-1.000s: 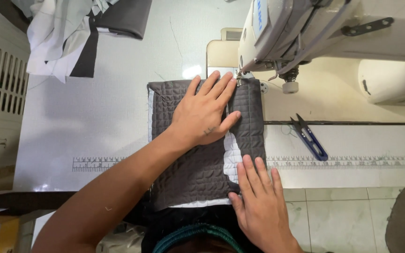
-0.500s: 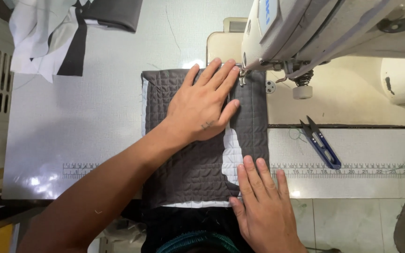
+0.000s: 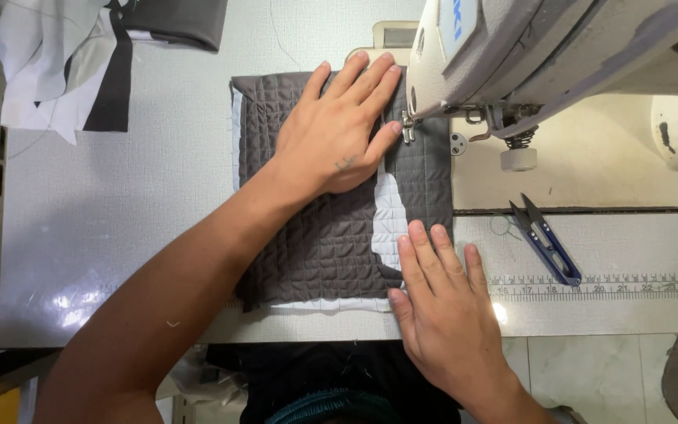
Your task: Trimming excess threads from a quilted fabric piece and preparing it for sewing on an industrial machine.
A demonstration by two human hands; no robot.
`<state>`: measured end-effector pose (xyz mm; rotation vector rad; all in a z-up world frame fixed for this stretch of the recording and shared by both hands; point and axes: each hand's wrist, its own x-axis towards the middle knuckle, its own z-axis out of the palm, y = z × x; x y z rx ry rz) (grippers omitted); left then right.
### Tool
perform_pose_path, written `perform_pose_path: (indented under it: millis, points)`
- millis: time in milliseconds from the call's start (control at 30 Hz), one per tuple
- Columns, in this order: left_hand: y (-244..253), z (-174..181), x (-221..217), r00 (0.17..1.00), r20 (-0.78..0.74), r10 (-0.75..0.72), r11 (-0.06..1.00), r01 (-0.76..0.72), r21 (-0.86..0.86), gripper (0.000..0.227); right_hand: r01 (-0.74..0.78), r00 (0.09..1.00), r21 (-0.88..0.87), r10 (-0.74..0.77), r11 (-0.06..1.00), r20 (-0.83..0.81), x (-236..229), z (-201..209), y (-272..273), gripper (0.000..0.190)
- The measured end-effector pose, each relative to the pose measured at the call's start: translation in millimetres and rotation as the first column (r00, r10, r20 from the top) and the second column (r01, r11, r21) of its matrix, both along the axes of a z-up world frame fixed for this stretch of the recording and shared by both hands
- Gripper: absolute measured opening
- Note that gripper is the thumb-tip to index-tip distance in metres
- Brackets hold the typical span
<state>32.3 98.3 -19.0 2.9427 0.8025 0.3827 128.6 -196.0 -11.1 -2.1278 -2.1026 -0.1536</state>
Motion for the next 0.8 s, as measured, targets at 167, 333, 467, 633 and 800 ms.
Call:
perform_pose_path:
  millis: [167,333,467,633,800]
  points:
    - [15,14,5,0.999,-0.041,-0.029,0.995,0.025,-0.1,0.079,0.006,1.0,-0.005,-0.006,1.0,-0.028,5,1,13,0.065]
    - [34,13,13,0.998,-0.049,-0.037,0.993,0.032,-0.11,0.074,0.021,0.999,0.003,-0.021,1.0,-0.05,7,3,24,0.064]
    - [50,10,20,1.0,-0.002,-0.028,0.998,0.028,-0.062,0.07,0.026,0.999,0.051,-0.025,0.998,-0.028,14,3,42,0.063]
    - [71,14,29,1.0,-0.004,-0.014,0.998,0.014,-0.054,0.069,0.022,1.0,0.081,-0.022,0.996,-0.008,23,-2,61,0.062]
    - [92,20,39,0.999,-0.031,0.004,0.992,-0.008,-0.128,0.064,0.057,0.998,0.018,-0.057,0.998,-0.023,25,3,71,0.066]
